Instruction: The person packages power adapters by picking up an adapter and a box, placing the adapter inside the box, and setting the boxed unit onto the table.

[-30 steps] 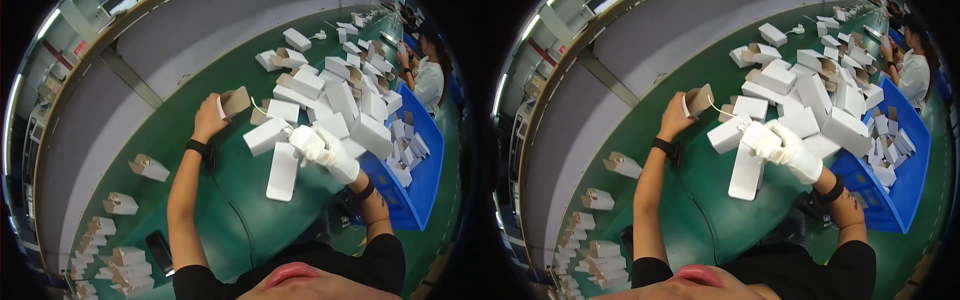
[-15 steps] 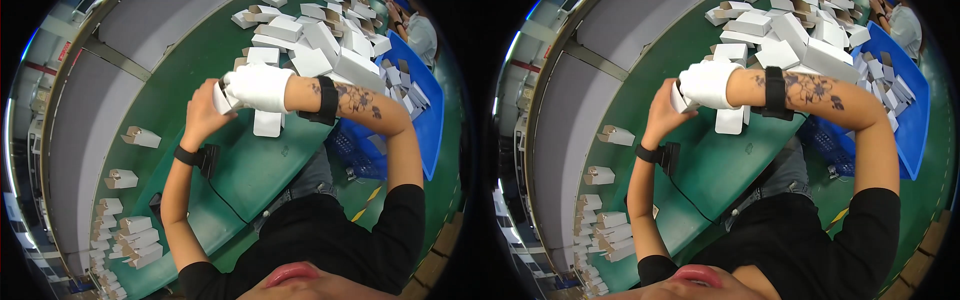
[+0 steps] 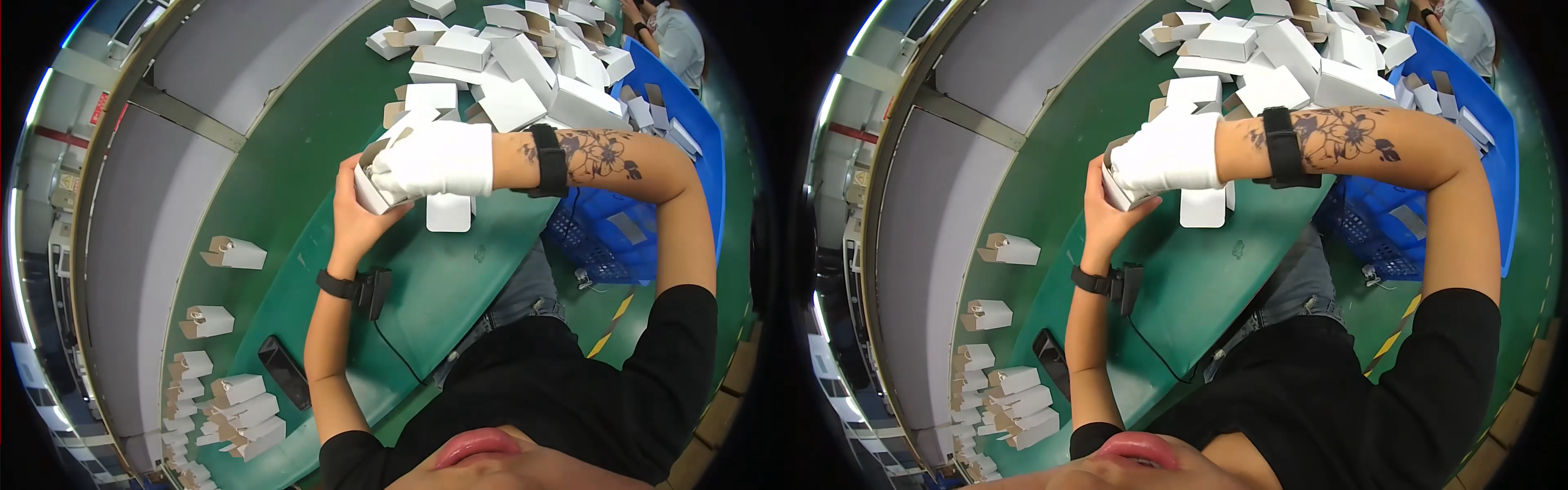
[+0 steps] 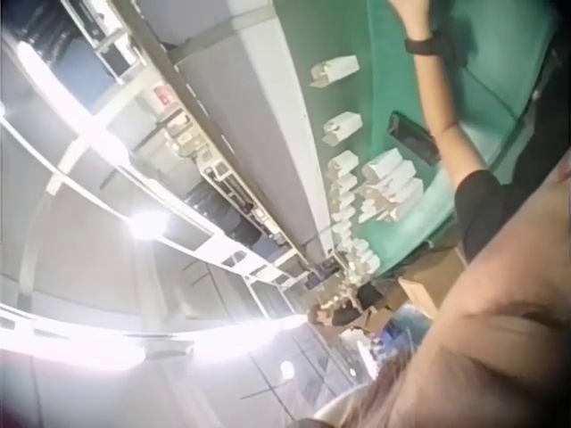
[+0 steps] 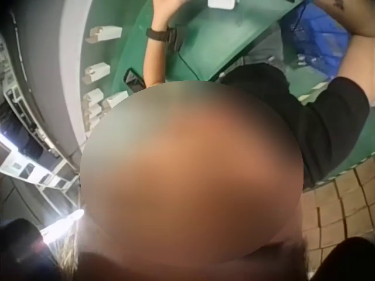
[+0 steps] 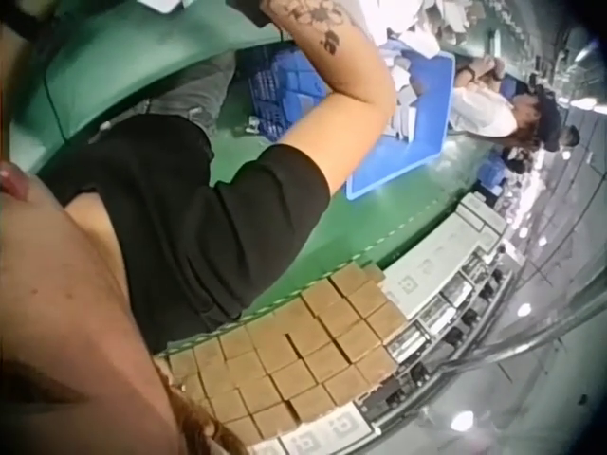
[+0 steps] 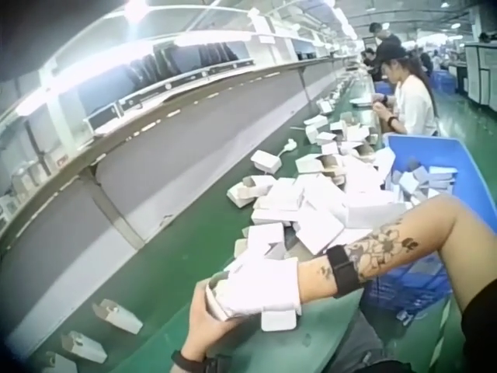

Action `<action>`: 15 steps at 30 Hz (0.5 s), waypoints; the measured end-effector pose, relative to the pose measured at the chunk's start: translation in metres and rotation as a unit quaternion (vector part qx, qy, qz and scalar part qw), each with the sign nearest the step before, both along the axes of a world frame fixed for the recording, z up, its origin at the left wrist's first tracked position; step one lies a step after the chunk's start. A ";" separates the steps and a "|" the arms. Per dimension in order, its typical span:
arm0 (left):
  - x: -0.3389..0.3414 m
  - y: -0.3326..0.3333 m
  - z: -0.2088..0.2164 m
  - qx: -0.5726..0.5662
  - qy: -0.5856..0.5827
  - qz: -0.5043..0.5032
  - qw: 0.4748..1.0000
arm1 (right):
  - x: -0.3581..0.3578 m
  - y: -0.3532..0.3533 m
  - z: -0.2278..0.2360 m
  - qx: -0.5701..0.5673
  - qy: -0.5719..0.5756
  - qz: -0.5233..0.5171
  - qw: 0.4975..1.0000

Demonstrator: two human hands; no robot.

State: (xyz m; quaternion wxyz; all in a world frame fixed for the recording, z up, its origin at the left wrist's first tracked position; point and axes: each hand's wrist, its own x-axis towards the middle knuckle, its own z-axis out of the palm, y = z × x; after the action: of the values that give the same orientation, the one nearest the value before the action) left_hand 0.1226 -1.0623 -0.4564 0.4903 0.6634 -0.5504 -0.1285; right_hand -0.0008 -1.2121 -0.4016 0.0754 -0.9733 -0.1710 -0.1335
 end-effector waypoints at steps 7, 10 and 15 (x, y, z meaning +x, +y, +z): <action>0.018 -0.028 -0.032 -0.010 0.090 -0.025 0.996 | 0.049 -0.009 0.022 -0.022 0.272 -0.063 0.960; 0.055 -0.032 -0.022 -0.017 0.125 0.017 0.992 | 0.103 -0.050 0.017 0.105 0.124 0.117 0.980; 0.150 -0.020 -0.030 -0.109 0.063 0.200 0.972 | 0.169 -0.156 0.034 0.011 -0.005 -0.356 0.935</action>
State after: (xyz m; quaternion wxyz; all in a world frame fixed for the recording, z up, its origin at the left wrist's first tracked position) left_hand 0.2722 -1.0827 -0.4868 0.6096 0.6929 -0.3851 -0.0088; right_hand 0.1678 -1.3686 -0.3673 0.0324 -0.9689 0.1875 -0.1585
